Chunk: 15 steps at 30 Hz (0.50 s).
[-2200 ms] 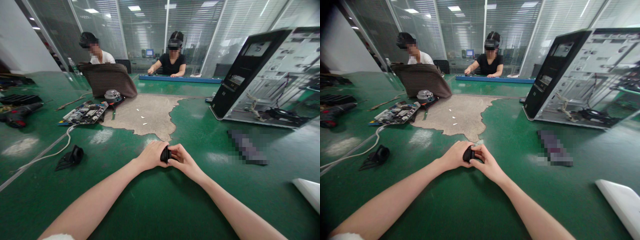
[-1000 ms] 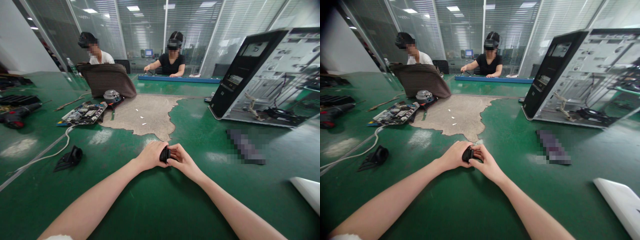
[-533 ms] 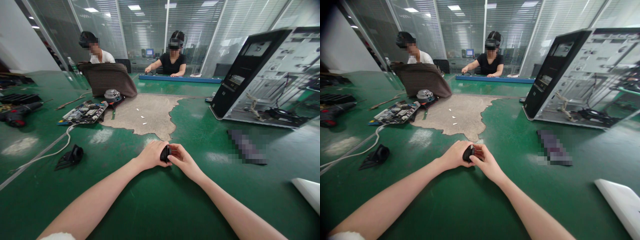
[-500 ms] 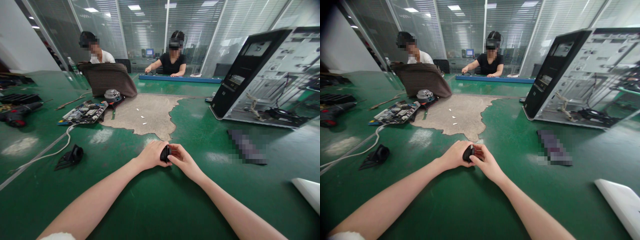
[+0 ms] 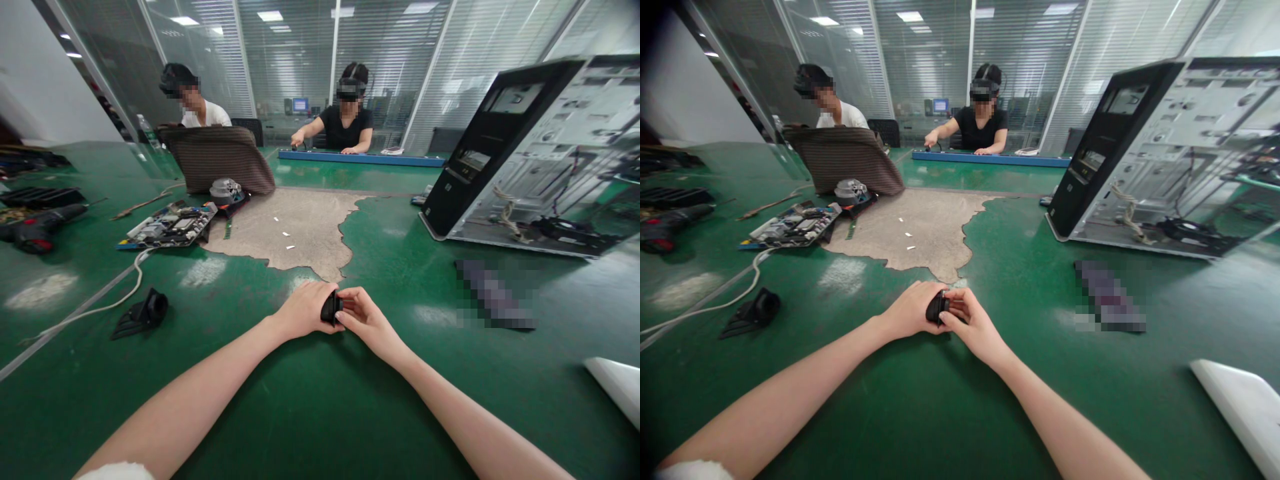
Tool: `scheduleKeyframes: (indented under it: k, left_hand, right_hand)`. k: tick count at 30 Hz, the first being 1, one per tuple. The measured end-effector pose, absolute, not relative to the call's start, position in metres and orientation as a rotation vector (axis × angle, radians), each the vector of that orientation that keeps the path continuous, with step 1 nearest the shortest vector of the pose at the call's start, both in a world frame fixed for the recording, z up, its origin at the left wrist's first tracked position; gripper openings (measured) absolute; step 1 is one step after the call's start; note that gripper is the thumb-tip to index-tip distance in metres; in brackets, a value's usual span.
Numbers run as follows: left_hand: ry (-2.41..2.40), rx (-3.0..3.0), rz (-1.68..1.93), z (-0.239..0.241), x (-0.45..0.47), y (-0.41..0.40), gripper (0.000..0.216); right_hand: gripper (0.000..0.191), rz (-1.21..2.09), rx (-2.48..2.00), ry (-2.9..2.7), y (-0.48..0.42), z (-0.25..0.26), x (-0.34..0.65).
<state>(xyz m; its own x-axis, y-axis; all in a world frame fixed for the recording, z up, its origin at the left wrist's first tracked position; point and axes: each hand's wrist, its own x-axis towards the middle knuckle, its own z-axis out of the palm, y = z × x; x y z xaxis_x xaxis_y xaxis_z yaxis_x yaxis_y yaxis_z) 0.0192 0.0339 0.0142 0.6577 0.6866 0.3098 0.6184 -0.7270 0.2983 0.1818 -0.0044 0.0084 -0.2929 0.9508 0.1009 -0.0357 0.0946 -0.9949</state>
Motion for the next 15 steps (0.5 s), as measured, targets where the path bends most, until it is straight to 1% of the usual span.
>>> scheduleKeyframes:
  k: [3,9,15]
  left_hand:
    - [1.076,2.693,0.606,0.0141,0.0190,0.0340,0.054]
    - [1.057,2.691,0.584,0.0131,0.0185,0.0354,0.055]
    - [1.055,2.665,0.587,0.0149,0.0192,0.0345,0.052]
  right_hand:
    - [0.030,1.358,-0.990,-1.466,-0.0037,0.0084,0.1818]
    - [0.026,1.328,-0.889,-1.531,-0.0064,0.0108,0.1837]
    - [0.018,1.332,-0.906,-1.476,-0.0066,0.0074,0.1839]
